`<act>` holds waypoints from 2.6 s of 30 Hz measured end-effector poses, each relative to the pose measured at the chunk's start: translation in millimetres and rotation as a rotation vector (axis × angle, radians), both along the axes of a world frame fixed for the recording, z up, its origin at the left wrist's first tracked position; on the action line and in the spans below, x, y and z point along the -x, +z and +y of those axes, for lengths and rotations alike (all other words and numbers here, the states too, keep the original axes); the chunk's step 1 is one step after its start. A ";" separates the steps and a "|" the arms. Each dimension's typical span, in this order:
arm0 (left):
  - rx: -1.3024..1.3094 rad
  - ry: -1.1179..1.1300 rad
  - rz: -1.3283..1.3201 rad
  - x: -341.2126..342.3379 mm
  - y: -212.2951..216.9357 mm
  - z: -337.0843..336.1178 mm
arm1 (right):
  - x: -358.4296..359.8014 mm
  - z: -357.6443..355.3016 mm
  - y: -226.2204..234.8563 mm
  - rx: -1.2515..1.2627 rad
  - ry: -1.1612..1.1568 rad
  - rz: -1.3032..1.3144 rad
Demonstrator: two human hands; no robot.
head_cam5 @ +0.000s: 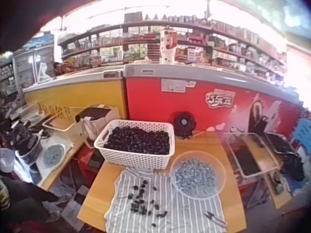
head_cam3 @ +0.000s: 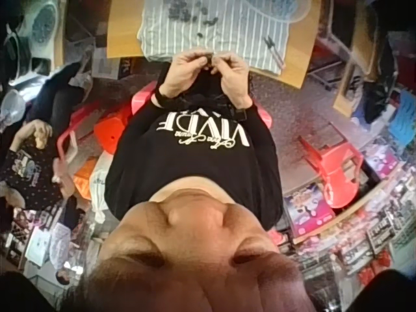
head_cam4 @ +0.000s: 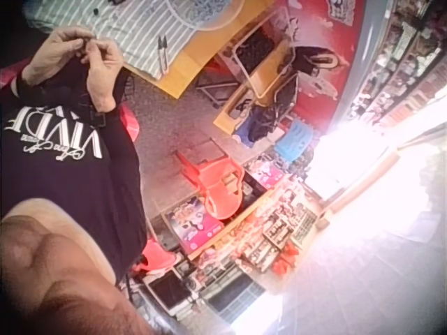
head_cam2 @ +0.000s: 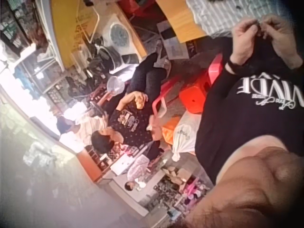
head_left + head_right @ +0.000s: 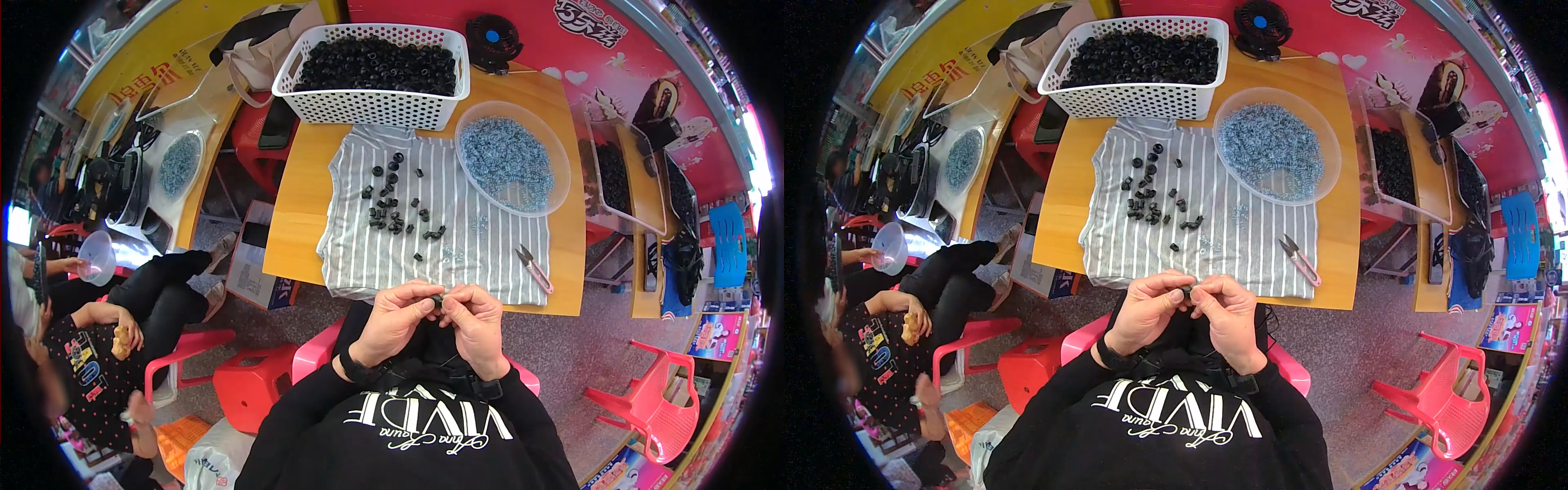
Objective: The person sits at a table and repeatedly picks up small black cylindrical objects and light blue granular material. They insert the blue material into the black objects by hand, then place the assembled units onto a striped cloth on the table. The process is repetitive and involves handling small parts one by one.
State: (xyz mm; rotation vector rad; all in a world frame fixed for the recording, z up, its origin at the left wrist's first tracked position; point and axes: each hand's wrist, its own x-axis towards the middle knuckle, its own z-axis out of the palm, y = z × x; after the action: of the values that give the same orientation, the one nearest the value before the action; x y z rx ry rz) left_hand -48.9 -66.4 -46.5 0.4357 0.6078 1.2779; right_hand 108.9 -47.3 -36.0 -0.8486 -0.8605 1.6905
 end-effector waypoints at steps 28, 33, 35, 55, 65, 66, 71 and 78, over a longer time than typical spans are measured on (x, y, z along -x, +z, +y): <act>-0.134 -0.294 -0.182 5.8 -1.1 6.2 | -14.9 2.6 39.1 -0.831 0.168 -0.719; -0.115 -0.317 -0.105 3.0 7.5 6.8 | -17.6 5.0 27.3 -0.947 0.091 -0.642; -0.070 -0.327 -0.034 5.3 11.0 8.1 | -20.2 7.3 25.9 -0.971 0.120 -0.698; -0.468 -0.193 0.838 12.2 14.2 46.2 | -27.8 43.9 20.4 -1.136 0.111 -1.073; -0.772 0.004 1.236 -0.7 7.5 53.3 | -16.7 28.5 -8.7 -1.187 -0.077 -1.262; -0.787 0.025 1.264 -2.0 5.3 52.4 | -17.5 27.4 -11.3 -1.195 -0.078 -1.259; -0.835 0.020 1.235 -2.9 2.3 53.2 | -20.2 30.0 -15.7 -1.243 -0.066 -1.243; -0.839 0.039 1.313 -6.8 6.4 50.8 | -22.3 32.9 -21.2 -1.295 -0.061 -1.216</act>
State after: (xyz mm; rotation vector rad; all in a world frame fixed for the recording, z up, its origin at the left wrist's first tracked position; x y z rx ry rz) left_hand -42.1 -15.6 -40.1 2.0427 1.1218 1.1132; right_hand 131.2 -14.4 -57.2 -0.8217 -2.2854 0.1024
